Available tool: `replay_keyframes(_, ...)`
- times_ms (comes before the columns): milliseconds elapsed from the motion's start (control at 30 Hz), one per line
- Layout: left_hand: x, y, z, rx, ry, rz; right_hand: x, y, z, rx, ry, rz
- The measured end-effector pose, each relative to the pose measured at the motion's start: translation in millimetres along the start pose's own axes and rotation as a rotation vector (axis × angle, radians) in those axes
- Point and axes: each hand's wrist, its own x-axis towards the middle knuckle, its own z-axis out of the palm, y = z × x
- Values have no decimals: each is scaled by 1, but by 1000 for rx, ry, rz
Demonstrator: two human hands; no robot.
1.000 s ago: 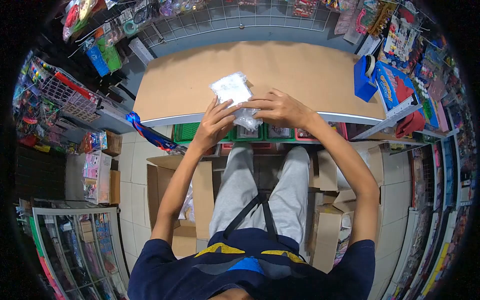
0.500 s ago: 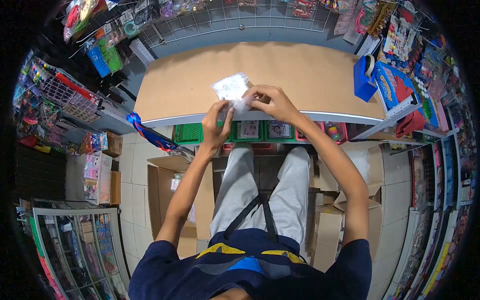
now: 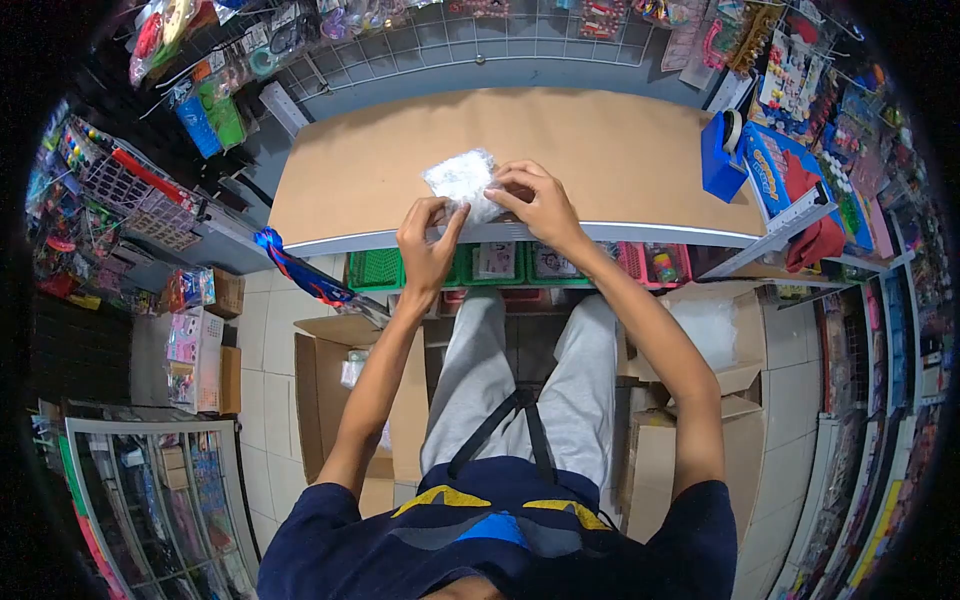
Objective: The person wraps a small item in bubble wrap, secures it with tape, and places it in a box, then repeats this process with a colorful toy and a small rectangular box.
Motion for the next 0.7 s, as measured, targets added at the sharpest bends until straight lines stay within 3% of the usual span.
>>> replay_keyframes(233,6,-4,2,-64,13,-49,7,-3,-1,-54,7,71)
replay_keyframes(333,9,1,2,-37,22,-40,8,-10,-2,31,-9,283)
replay_keyframes(533,9,-3,3,-7,8,-15,7,-11,9,-101,133,103)
replay_keyframes(700,11,2,1,-28,-5,-24,-13,-42,26,-530,300,-238)
